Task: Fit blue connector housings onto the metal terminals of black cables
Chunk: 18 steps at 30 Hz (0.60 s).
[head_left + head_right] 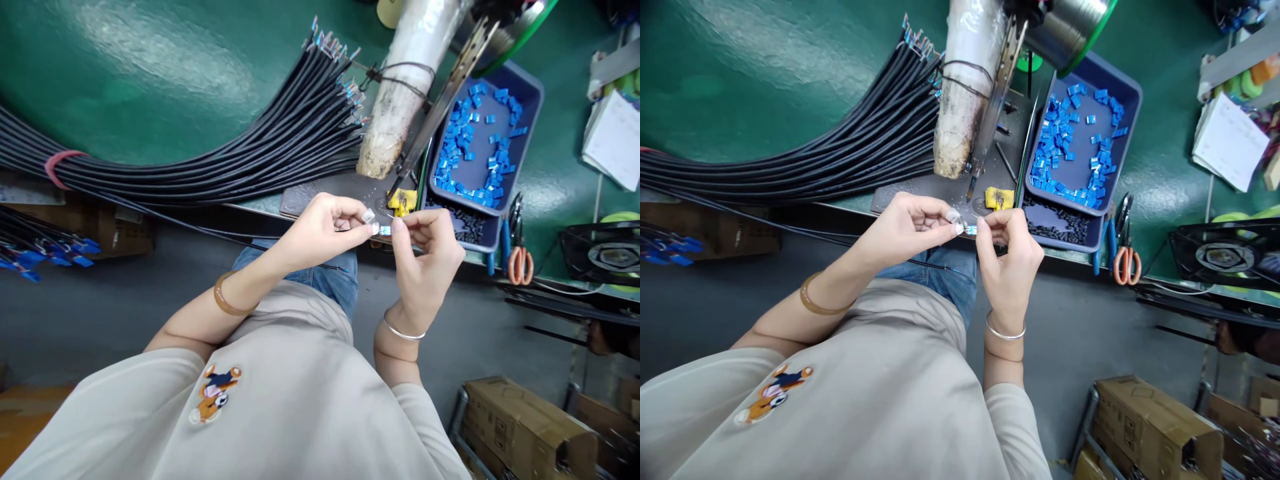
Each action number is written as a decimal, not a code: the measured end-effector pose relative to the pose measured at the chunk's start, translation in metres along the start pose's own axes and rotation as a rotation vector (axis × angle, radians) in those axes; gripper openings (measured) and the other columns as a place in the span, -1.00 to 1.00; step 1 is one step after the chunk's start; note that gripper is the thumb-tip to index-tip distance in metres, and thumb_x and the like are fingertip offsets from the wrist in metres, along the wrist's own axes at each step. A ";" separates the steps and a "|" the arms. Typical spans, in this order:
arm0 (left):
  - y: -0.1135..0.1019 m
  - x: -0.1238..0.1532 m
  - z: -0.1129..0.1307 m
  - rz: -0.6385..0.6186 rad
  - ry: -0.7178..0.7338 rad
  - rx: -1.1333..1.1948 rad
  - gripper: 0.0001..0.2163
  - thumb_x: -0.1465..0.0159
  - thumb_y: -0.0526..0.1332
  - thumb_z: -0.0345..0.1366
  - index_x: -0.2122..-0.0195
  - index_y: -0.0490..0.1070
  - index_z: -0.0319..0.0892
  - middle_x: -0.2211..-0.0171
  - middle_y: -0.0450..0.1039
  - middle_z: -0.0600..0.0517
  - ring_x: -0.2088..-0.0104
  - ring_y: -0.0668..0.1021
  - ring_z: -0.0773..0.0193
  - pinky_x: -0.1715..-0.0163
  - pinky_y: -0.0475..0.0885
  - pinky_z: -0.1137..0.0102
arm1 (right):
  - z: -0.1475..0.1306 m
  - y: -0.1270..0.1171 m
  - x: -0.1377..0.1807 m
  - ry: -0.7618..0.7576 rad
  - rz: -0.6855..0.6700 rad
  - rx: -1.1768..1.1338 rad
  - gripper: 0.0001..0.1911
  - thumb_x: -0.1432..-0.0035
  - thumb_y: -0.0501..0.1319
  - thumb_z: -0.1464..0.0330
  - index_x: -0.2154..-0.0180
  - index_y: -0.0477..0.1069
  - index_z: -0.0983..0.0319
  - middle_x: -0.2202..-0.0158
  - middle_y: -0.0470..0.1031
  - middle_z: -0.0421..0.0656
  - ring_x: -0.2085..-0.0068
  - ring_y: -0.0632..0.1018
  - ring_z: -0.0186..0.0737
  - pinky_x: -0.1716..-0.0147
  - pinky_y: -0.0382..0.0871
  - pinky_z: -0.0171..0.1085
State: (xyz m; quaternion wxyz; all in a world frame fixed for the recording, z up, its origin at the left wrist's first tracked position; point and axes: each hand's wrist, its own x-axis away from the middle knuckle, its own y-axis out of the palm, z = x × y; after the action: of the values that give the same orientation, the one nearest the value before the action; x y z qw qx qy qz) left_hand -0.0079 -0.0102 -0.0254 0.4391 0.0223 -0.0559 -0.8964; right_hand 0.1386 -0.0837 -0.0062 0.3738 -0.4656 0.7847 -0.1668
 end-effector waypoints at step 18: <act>0.003 -0.005 -0.001 0.135 0.147 0.032 -0.94 -0.10 0.28 -0.44 0.50 0.48 -0.29 0.56 0.40 0.10 0.53 0.39 0.50 0.53 0.30 0.60 | 0.001 0.011 0.007 -0.079 0.485 -0.299 -0.98 -0.23 0.21 0.39 0.27 0.36 0.18 0.52 0.39 -0.38 0.67 0.37 -0.54 0.71 0.21 -0.45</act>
State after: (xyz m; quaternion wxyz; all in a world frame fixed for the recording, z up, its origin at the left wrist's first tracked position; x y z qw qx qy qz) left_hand -0.0019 -0.0083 -0.0262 0.5010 0.0913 -0.0394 -0.8597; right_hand 0.1302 -0.0842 -0.0164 0.3601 -0.3205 0.8738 0.0632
